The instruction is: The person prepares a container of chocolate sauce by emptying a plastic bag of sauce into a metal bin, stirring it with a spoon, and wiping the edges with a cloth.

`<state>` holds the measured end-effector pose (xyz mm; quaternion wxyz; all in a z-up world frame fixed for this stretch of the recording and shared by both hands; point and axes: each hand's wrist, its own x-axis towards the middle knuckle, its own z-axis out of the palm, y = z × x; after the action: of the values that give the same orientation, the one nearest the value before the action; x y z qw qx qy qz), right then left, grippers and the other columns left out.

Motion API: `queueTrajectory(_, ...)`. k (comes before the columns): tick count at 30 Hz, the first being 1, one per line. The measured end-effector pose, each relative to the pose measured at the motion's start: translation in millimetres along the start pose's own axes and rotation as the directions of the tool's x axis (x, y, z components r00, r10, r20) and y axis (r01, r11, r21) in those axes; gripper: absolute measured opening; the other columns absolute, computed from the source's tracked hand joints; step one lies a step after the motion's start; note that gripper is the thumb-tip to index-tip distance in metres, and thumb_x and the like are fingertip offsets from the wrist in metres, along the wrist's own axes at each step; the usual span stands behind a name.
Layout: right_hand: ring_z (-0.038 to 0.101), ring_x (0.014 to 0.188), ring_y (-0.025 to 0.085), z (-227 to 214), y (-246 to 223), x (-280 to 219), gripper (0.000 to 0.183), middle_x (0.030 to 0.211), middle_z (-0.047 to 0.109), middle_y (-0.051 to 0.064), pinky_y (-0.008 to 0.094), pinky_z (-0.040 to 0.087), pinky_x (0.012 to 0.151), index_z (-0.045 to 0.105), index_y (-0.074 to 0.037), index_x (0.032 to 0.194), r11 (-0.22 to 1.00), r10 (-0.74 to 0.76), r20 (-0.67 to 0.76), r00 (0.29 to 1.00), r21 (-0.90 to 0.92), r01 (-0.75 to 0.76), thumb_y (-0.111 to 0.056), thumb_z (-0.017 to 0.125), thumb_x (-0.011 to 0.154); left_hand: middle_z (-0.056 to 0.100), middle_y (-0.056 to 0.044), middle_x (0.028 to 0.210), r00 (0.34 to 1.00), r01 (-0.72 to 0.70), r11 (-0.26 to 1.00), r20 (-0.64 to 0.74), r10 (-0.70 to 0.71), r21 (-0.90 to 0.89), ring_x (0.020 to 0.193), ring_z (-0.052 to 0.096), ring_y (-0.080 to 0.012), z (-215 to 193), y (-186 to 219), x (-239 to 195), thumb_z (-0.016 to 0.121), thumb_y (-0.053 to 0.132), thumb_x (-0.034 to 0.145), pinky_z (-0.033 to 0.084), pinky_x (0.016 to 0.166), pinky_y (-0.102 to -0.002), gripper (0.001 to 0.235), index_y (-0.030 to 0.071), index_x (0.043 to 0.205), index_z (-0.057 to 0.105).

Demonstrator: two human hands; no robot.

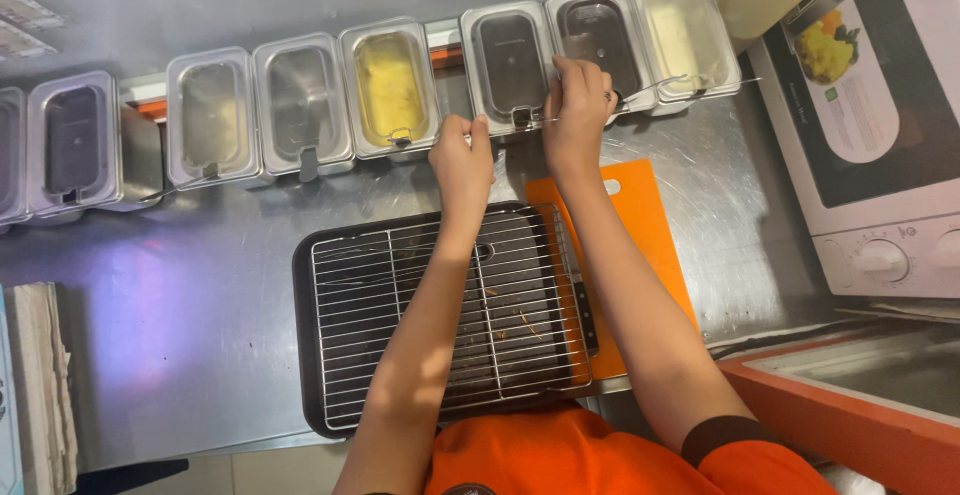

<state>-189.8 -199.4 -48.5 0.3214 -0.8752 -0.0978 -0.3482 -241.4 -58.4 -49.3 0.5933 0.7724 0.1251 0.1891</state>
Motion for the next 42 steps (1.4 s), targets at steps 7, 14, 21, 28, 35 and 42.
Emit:
queueTrajectory(7,0.064,0.095,0.022,-26.6,-13.9,-20.3,0.015,0.11,0.063,0.011,0.034,0.053,0.083,0.067,-0.002,0.117,0.959,0.137,-0.016,0.99,0.252,-0.129,-0.001,0.062,0.103,0.062,-0.009,0.069,0.975,0.213,0.965,0.093,-0.2,-0.154,0.049,0.058,-0.0129,-8.4,2.9,-12.9,0.058,0.03,0.105,0.049,0.038,-0.033,0.037,-0.001,0.085,0.057)
queueTrajectory(14,0.073,0.081,0.027,-25.7,-13.6,-49.8,0.016,0.096,0.069,0.022,0.037,0.062,0.071,0.059,0.0,0.103,-0.042,0.67,0.53,0.52,0.726,-0.686,-0.014,0.051,0.101,0.068,-0.011,0.094,0.942,0.33,0.807,0.216,-0.255,-0.489,0.065,0.068,-0.0155,17.7,-24.4,-10.7,0.046,0.029,0.106,0.055,0.057,-0.028,0.046,0.002,0.143,0.043)
queueTrajectory(21,0.074,0.088,0.034,1.3,14.6,-43.8,0.023,0.094,0.067,0.023,0.045,0.067,0.084,0.059,0.011,0.099,-0.198,0.673,0.536,0.51,0.794,-0.575,-0.012,0.06,0.102,0.068,-0.016,0.113,0.958,0.285,0.685,0.206,-0.198,-0.67,0.094,0.075,-0.025,35.8,-38.1,-4.5,0.042,0.019,0.11,0.064,0.086,-0.035,0.043,-0.008,0.142,0.048)
queueTrajectory(28,0.075,0.088,0.035,1.2,12.1,-41.0,0.027,0.094,0.068,0.027,0.044,0.063,0.082,0.06,0.018,0.101,-0.173,0.701,0.507,0.502,0.803,-0.57,-0.009,0.06,0.1,0.067,-0.019,0.11,0.963,0.264,0.723,0.218,-0.158,-0.638,0.093,0.075,-0.0272,34.2,-32.7,0.5,0.039,0.021,0.11,0.064,0.085,-0.036,0.046,-0.012,0.142,0.046)
queueTrajectory(35,0.075,0.09,0.037,3.1,15.1,-40.0,0.027,0.097,0.068,0.029,0.044,0.063,0.082,0.06,0.019,0.101,-0.197,0.702,0.52,0.487,0.798,-0.569,-0.008,0.06,0.101,0.067,-0.019,0.107,0.962,0.272,0.74,0.198,-0.189,-0.615,0.09,0.076,-0.0282,37.5,-37.3,2.8,0.04,0.023,0.11,0.065,0.083,-0.036,0.048,-0.012,0.143,0.045)
queueTrajectory(42,0.075,0.097,0.039,-1.1,14.6,-44.1,0.027,0.105,0.069,0.032,0.045,0.063,0.088,0.058,0.018,0.105,-0.195,0.656,0.531,0.536,0.805,-0.56,-0.008,0.055,0.101,0.068,-0.019,0.107,0.964,0.265,0.714,0.198,-0.178,-0.648,0.095,0.076,-0.029,44.1,-47.5,-0.7,0.04,0.028,0.111,0.063,0.086,-0.037,0.051,-0.012,0.142,0.046)
